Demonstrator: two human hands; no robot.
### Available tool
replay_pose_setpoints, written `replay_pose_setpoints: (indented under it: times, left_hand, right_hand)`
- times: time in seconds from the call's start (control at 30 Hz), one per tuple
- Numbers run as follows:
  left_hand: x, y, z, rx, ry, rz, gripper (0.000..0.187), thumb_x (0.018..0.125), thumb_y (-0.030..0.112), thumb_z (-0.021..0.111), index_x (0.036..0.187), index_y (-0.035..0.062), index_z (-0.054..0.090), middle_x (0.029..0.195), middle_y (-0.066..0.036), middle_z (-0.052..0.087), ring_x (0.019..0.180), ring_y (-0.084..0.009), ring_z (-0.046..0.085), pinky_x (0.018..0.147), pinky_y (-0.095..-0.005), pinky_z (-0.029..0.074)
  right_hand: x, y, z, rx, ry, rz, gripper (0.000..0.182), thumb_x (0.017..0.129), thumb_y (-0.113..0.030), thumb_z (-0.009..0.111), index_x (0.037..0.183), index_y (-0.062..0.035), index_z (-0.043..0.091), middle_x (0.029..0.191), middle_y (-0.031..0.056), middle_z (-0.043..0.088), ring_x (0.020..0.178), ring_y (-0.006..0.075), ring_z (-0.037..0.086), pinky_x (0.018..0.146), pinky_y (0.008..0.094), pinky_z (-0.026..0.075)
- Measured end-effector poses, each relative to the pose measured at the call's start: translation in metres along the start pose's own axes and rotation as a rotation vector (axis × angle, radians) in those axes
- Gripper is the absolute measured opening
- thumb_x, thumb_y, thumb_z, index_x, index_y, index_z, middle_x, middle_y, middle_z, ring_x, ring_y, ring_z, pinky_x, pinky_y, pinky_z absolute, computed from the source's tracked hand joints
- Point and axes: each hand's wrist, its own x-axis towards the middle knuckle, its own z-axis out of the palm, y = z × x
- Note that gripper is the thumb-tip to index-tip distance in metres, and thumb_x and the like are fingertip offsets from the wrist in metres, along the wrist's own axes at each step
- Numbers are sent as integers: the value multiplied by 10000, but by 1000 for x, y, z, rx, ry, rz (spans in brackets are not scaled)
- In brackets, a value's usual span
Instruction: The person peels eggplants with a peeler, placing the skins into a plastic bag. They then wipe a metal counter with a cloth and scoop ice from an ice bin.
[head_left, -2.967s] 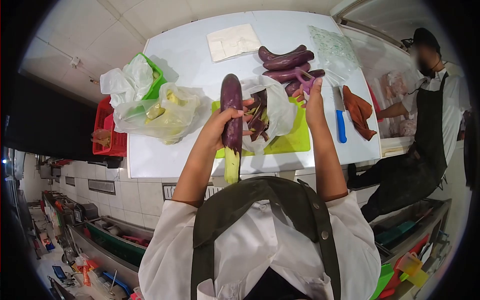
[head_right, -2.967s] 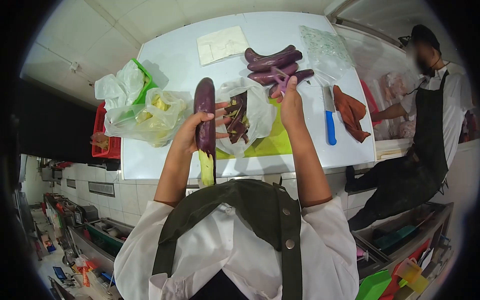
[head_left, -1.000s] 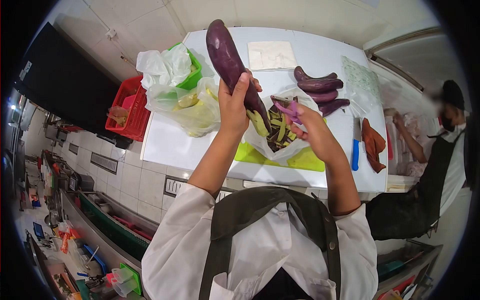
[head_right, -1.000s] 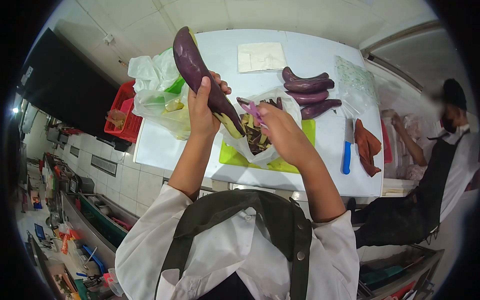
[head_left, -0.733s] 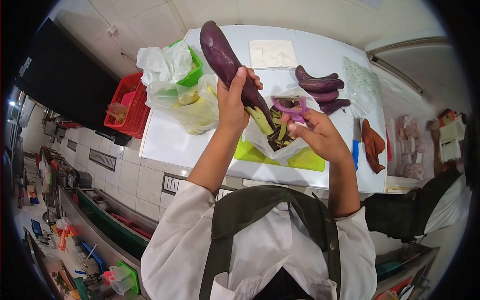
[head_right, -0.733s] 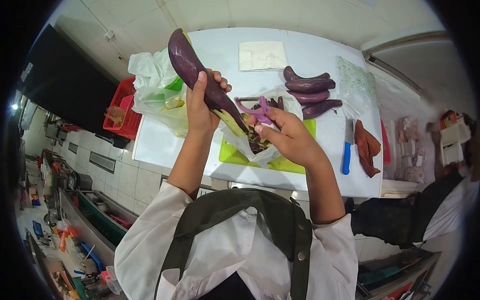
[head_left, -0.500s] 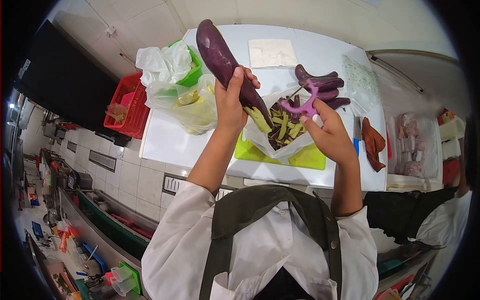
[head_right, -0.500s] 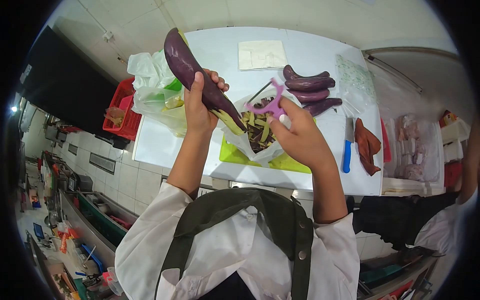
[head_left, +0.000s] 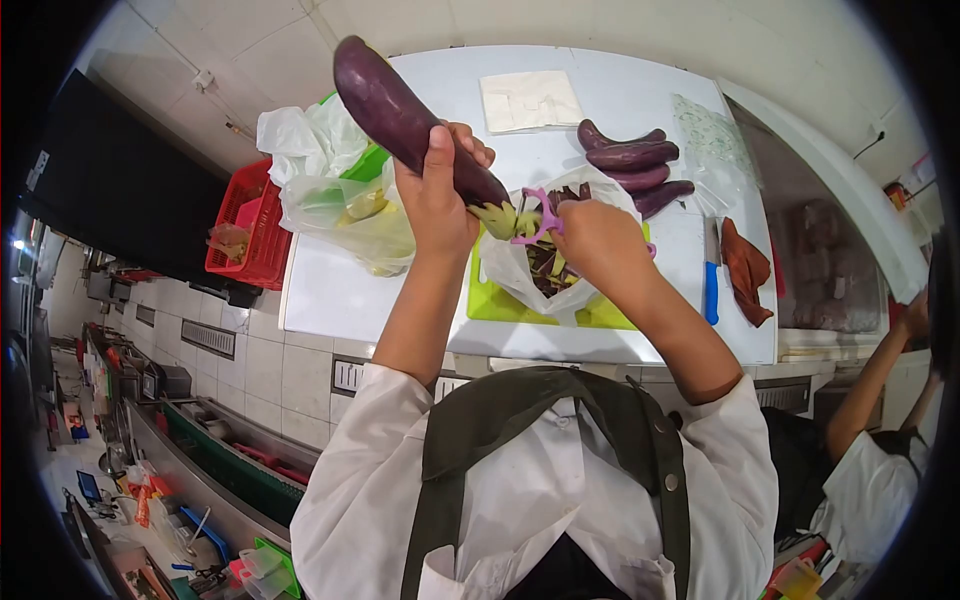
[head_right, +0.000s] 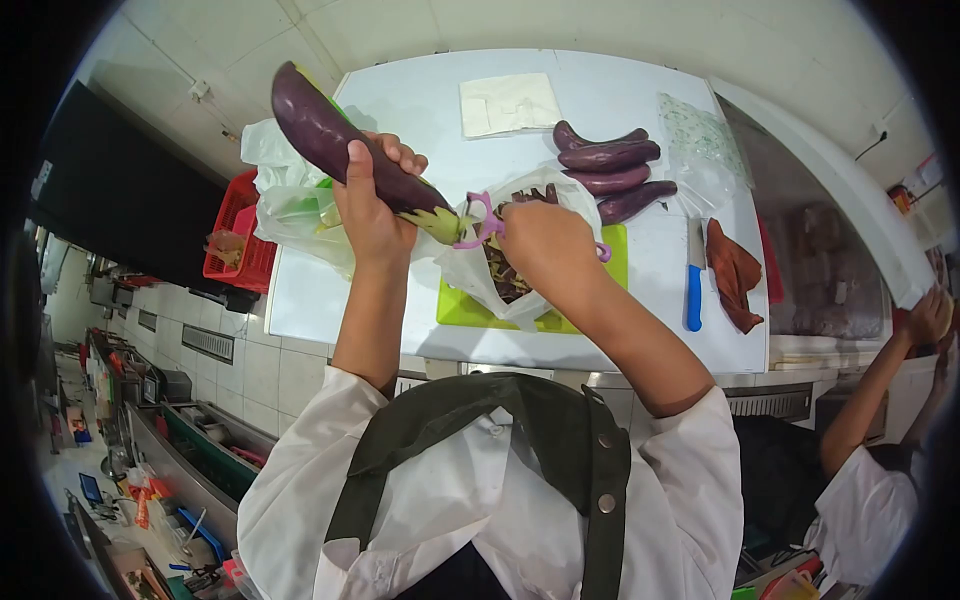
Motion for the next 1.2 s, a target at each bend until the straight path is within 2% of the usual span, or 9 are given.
replay_pose_setpoints:
  times: [0.07,0.17,0.4,0.5,0.8,0.9,1.07,1.17,1.2]
  left_hand:
    - [4,7,9,-199,-4,-46,280,917,346,494,935,70,452,767,-49,458,701,-150,451,665,-314,403]
    - [24,17,15,-145,-29,55,291,919,366,483,951,78,454,770,-49,458,702,-151,450,662,-315,397]
    - [24,-10,-8,-206,-104,-155,337,899,379,482,947,45,479,787,-55,476,715,-167,457,679,-316,391]
    - [14,-24,-9,-162,-63,-192,335,867,357,507,922,27,491,792,-55,480,718,-171,459,675,-321,391]
    - [2,-19,-4,-54,-61,-253,232,815,246,544,908,41,485,793,-37,460,711,-158,453,652,-305,387]
    - [1,-15,-6,-65,-9,-249,225,813,243,546,905,49,480,785,-34,452,707,-156,447,647,-302,387]
    - [-1,-12,-8,-130,11,-270,220,817,249,540,901,56,477,776,-36,445,701,-155,439,640,-299,383]
    - [-4,-10,-7,-95,47,-267,217,819,247,537,901,54,477,775,-37,445,693,-157,437,634,-298,380]
    - [-7,-9,-8,-106,41,-288,218,821,246,534,906,54,478,775,-37,445,692,-157,437,633,-298,380]
  right_hand:
    - [0,6,18,-77,-86,14,143,755,-149,565,753,-21,629,730,161,637,691,325,636,615,419,500]
    - [0,13,34,-105,-242,156,121,732,-114,553,740,-23,632,749,173,641,718,332,640,626,419,504]
    - [-18,34,-5,-120,84,155,171,717,-158,638,812,-40,558,713,157,607,716,327,603,615,423,471]
    - [-23,41,-8,-90,246,98,121,718,-117,590,777,-24,539,640,148,585,652,325,598,582,434,462]
    - [-27,44,-8,21,460,-24,164,716,-75,614,840,-43,511,749,109,509,682,302,544,597,397,425]
    - [-29,39,-19,23,647,-33,205,705,-66,624,880,-48,520,758,105,507,676,302,542,589,395,421]
    - [-34,47,-5,270,363,101,246,798,-165,603,966,6,545,787,196,599,750,363,582,648,415,457]
    - [-37,45,-7,323,141,202,284,805,-184,607,995,18,549,774,224,596,746,366,579,655,406,456]
    - [-41,47,-2,393,99,186,278,812,-170,607,1009,16,551,794,201,602,738,326,580,649,381,451]
